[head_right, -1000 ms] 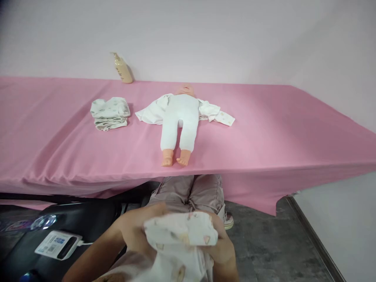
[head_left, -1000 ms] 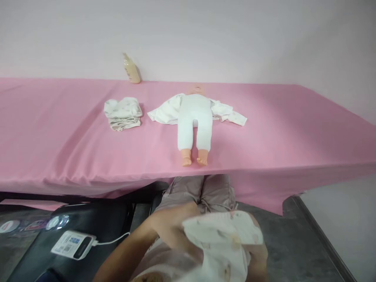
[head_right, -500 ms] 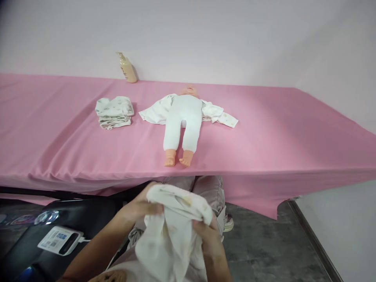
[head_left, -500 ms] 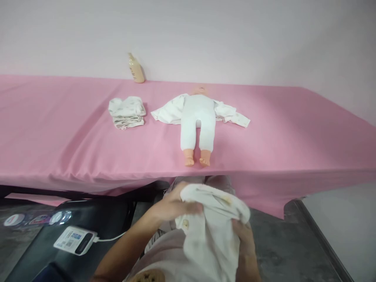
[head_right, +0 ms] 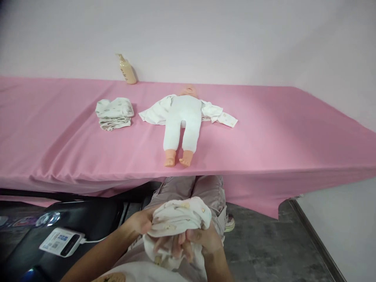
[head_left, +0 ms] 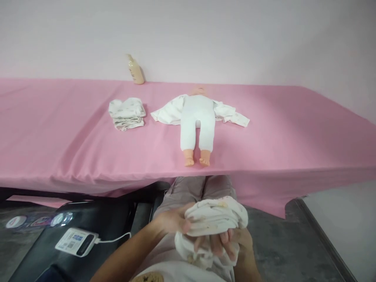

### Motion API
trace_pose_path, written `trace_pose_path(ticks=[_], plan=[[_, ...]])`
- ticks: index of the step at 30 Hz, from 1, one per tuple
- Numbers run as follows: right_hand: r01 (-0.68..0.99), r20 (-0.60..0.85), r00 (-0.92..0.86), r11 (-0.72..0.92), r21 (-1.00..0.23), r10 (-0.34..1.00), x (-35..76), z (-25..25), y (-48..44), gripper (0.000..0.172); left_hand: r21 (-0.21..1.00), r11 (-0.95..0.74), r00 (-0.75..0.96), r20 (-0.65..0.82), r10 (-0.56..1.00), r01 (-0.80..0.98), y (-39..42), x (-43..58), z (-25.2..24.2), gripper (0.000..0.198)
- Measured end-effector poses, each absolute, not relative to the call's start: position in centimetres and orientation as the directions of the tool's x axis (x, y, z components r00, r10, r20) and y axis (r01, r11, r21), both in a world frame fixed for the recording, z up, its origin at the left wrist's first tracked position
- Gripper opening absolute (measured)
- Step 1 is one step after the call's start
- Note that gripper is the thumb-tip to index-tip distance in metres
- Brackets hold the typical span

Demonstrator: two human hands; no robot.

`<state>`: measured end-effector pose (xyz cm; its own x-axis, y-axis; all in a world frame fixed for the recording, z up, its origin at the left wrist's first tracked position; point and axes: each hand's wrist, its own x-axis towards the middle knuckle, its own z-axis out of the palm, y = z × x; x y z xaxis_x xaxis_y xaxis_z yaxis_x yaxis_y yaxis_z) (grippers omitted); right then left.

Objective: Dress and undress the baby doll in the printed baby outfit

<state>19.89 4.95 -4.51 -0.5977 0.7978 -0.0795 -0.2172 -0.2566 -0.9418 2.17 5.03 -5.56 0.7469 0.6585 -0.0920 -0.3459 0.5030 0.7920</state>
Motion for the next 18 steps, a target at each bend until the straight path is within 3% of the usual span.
trace_pose_path(ticks=[2,4,6,8,10,12,15,18], plan=[[-0.203,-0.046,-0.593,-0.204,-0.958,0.804,20.1,-4.8,5.0,0.052,0.873,0.399,0.654,-0.131,0.745,-0.279,6.1,0.7,-4.7,0.063],[-0.078,0.054,-0.402,0.024,-0.997,0.914,21.1,-5.4,5.1,0.039,0.968,0.219,0.557,-0.115,0.823,-0.124,7.5,-0.7,-3.0,0.043],[0.097,0.2,-0.2,0.223,-0.97,0.959,22.4,-6.1,5.4,0.042,0.999,0.026,0.571,-0.007,0.821,-0.025,9.2,-2.0,-0.9,0.028],[0.149,0.25,-0.121,0.266,-0.952,0.961,23.6,-6.3,6.0,0.041,0.975,-0.218,0.494,0.169,0.853,0.043,11.4,-3.3,0.7,0.024],[0.131,0.239,-0.066,0.246,-0.96,0.969,24.3,-6.0,6.6,0.033,0.863,-0.441,0.324,0.356,0.877,0.245,14.2,-4.4,1.4,0.033],[0.095,0.234,-0.008,0.234,-0.968,0.972,24.6,-5.2,7.0,0.028,0.667,-0.521,0.301,0.426,0.853,0.533,17.0,-5.4,1.2,0.05],[0.04,0.192,0.061,0.19,-0.981,0.979,24.6,-4.1,6.8,0.037,0.386,-0.534,0.477,0.239,0.846,0.753,20.1,-6.2,-0.1,0.072],[0.027,0.119,0.08,0.117,-0.993,0.99,24.6,-4.0,6.2,0.043,0.156,-0.597,0.576,0.164,0.801,0.787,21.3,-6.1,-1.0,0.076]])
